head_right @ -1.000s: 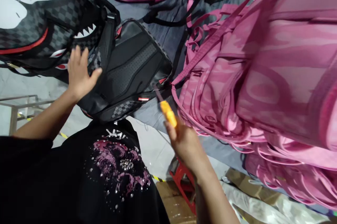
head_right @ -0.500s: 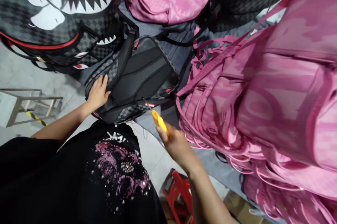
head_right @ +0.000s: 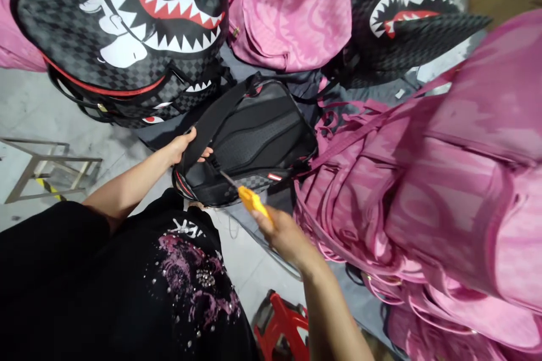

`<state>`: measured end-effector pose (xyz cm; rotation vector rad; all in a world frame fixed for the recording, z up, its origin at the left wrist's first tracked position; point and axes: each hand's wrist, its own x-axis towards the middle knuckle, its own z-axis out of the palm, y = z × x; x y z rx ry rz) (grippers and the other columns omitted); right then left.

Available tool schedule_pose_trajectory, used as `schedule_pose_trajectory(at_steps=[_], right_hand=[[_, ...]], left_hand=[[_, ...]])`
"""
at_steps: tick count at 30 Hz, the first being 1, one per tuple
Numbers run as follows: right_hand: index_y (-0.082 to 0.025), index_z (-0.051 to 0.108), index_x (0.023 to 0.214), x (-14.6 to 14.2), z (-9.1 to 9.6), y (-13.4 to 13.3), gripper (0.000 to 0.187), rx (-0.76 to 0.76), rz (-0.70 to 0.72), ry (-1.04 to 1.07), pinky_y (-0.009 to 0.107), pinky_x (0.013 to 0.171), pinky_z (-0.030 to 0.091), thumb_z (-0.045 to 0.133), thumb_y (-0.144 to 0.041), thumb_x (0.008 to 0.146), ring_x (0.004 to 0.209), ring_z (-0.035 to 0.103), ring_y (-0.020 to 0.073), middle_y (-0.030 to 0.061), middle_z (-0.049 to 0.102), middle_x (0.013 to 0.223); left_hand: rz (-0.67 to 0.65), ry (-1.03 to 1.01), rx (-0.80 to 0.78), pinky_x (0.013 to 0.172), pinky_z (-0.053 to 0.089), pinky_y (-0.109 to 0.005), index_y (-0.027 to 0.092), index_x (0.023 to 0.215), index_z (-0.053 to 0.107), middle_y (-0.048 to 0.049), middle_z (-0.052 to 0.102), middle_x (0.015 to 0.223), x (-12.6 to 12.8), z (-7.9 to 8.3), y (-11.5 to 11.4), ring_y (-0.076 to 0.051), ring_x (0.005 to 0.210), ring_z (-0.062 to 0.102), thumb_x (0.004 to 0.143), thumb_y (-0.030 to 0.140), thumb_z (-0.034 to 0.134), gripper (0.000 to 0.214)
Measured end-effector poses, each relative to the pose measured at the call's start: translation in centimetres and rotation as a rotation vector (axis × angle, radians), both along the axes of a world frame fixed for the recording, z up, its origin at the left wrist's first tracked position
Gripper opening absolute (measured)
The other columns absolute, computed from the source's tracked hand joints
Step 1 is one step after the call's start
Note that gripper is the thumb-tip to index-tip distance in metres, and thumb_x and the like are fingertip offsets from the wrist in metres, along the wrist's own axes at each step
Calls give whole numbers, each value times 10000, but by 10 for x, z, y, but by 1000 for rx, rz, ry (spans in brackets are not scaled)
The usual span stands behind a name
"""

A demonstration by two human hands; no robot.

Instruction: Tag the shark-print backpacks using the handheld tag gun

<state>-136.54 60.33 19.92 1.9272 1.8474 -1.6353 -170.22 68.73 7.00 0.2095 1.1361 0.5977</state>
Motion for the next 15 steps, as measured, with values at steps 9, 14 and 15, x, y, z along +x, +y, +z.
schedule_pose_trajectory(at_steps=[9,14,15], right_hand=[[-194,562,806,-62,8,57,598,166,-174,-178,257,431,325,450,-781,820,468,435,140,10,500,558],[-201,554,767,-67,12,66,567,40,-64,-184,257,457,357,458,-757,830,472,469,149,-1,492,537],[-198,561,770,-69,13,65,555,72,-80,-210,257,469,370,452,-738,845,482,481,151,0,497,540]], left_hand=[[-21,42,-63,538,566,-261,104,963,686,-123,747,763,-2,0,6,-166,582,674,1014,565,212,663],[-40,56,-79,521,561,-276,90,932,682,-131,734,742,-5,-4,9,-175,569,660,1019,542,223,650],[-38,59,-69,516,557,-274,93,915,680,-126,730,729,-5,-6,9,-172,561,654,1018,544,228,647]])
